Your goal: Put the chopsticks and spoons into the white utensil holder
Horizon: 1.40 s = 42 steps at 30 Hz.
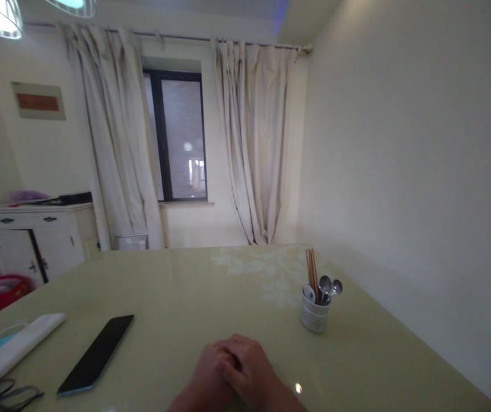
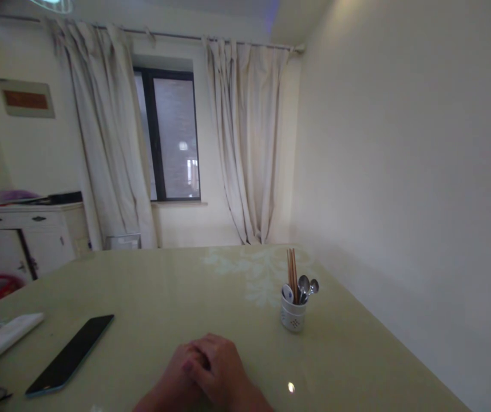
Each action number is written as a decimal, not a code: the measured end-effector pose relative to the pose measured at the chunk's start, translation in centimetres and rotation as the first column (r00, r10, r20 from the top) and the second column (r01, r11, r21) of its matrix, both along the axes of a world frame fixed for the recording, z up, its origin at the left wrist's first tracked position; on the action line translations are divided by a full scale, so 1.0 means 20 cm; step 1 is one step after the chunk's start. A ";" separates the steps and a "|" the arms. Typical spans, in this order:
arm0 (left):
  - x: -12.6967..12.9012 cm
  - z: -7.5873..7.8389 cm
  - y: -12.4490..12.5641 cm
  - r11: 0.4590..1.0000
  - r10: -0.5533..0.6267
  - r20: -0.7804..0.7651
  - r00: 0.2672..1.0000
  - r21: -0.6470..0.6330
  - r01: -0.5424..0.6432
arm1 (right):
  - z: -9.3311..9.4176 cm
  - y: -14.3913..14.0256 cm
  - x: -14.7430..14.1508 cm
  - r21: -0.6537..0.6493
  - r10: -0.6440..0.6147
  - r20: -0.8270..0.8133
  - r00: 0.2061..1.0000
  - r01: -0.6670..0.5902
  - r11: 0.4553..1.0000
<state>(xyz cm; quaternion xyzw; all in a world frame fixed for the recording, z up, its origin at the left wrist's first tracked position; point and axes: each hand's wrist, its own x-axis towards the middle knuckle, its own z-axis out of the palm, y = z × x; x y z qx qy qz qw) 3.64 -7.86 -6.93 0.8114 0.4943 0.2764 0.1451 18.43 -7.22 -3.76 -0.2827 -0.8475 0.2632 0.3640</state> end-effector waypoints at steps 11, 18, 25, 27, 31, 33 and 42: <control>-0.03 -0.01 -0.01 0.999 -0.028 -0.085 0.996 0.028 0.030 | -0.01 0.02 0.03 0.213 -0.047 0.058 0.997 0.034 0.976; -0.07 0.07 -0.02 0.994 0.041 -0.192 0.981 0.104 -0.021 | 0.13 0.20 0.34 0.229 -0.545 -0.691 0.474 0.860 0.457; -0.06 0.09 -0.03 0.997 0.026 -0.069 0.997 0.076 -0.020 | 0.07 0.45 0.69 -0.295 -0.755 -0.649 -0.094 0.946 0.136; -0.05 0.08 -0.03 0.998 0.009 -0.041 0.999 0.069 -0.006 | 0.03 0.48 0.71 -0.363 -0.812 -0.575 -0.098 0.920 0.146; -0.05 0.06 -0.03 0.998 0.021 -0.042 0.999 0.062 -0.018 | -0.03 0.50 0.70 -0.426 -0.861 -0.508 -0.021 0.875 0.230; -0.06 0.06 -0.03 0.998 0.026 -0.041 0.999 0.066 -0.023 | -0.03 0.49 0.68 -0.449 -0.873 -0.485 0.054 0.841 0.301; -0.07 0.04 -0.01 0.992 0.058 -0.030 0.998 0.110 -0.054 | 0.01 0.42 0.47 -0.473 -0.730 -0.494 0.473 0.558 0.682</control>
